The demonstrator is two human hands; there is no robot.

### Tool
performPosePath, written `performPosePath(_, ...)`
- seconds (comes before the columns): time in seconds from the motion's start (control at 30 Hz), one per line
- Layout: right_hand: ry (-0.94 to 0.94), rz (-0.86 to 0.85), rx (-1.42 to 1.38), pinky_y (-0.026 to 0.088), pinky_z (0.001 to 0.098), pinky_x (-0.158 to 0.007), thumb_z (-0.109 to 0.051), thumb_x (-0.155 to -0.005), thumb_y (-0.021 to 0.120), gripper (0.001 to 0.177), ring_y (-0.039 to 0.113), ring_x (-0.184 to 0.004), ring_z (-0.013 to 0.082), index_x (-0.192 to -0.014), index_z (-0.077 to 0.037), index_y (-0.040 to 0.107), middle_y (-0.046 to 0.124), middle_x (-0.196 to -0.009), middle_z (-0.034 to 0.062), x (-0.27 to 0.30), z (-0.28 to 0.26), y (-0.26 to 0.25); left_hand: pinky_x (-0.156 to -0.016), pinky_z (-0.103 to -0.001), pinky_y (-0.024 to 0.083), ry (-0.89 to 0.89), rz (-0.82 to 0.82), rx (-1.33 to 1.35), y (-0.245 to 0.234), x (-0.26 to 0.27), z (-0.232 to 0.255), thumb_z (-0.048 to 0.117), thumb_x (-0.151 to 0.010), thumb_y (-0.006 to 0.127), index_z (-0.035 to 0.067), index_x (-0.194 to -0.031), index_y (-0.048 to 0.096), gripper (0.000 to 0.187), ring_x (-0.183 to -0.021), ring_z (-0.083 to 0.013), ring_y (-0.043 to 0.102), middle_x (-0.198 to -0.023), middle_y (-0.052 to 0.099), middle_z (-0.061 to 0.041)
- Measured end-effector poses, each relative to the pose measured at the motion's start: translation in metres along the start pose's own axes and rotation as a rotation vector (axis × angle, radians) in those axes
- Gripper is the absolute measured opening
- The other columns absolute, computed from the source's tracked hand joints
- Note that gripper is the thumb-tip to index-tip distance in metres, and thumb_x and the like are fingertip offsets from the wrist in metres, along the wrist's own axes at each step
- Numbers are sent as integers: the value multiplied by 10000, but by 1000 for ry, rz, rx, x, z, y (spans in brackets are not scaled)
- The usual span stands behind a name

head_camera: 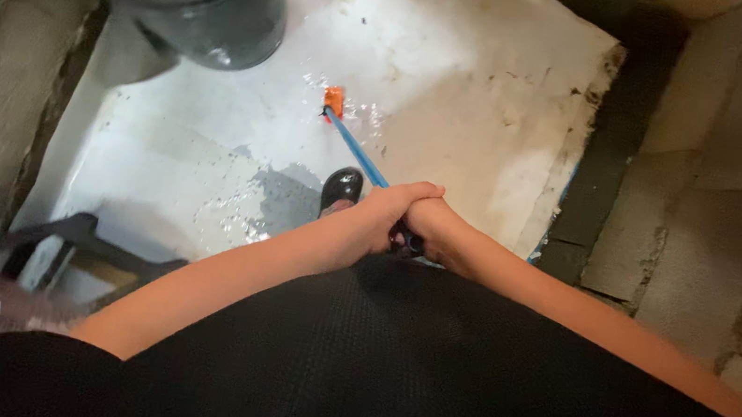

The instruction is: The person pours water from an orange cup into a squat toilet and then uses a blue-handled brush to scrub the floor around the toilet. The person repeatedly scrubs the wet floor area.

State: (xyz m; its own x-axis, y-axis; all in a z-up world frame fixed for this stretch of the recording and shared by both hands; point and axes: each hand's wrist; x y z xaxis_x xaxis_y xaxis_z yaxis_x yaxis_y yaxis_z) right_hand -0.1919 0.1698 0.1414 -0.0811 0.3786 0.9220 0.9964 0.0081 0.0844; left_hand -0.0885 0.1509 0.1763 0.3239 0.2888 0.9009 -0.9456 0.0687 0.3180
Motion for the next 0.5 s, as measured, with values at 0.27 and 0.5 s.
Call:
performPosePath(0.27,-56,-133,260,355,304,-415,-221,-968,467,246,467,-484,146,-857,-105,654,558,-648,42,6,79,37,-488,-289,506,184,132,123,-46,112,-82,458,-750,803,-15,-996,642,556,-555,-170,616,-745,660,-93)
performPosePath(0.5,-8,-135,471,322,352,-412,-281,-929,527,204,468,-497,174,-852,-105,596,541,-653,56,7,102,73,-502,-384,470,214,102,375,-64,66,-125,414,-736,810,-18,-1012,662,533,-590,-246,574,-786,629,-139)
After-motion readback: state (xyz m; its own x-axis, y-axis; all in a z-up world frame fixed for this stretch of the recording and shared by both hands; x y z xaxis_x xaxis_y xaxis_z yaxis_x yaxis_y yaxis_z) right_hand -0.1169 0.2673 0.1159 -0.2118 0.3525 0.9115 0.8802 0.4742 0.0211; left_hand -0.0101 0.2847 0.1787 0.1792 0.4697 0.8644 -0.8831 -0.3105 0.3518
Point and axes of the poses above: each hand's wrist, its own x-axis away from the middle knuckle, its own y-axis out of the palm, z = x × y
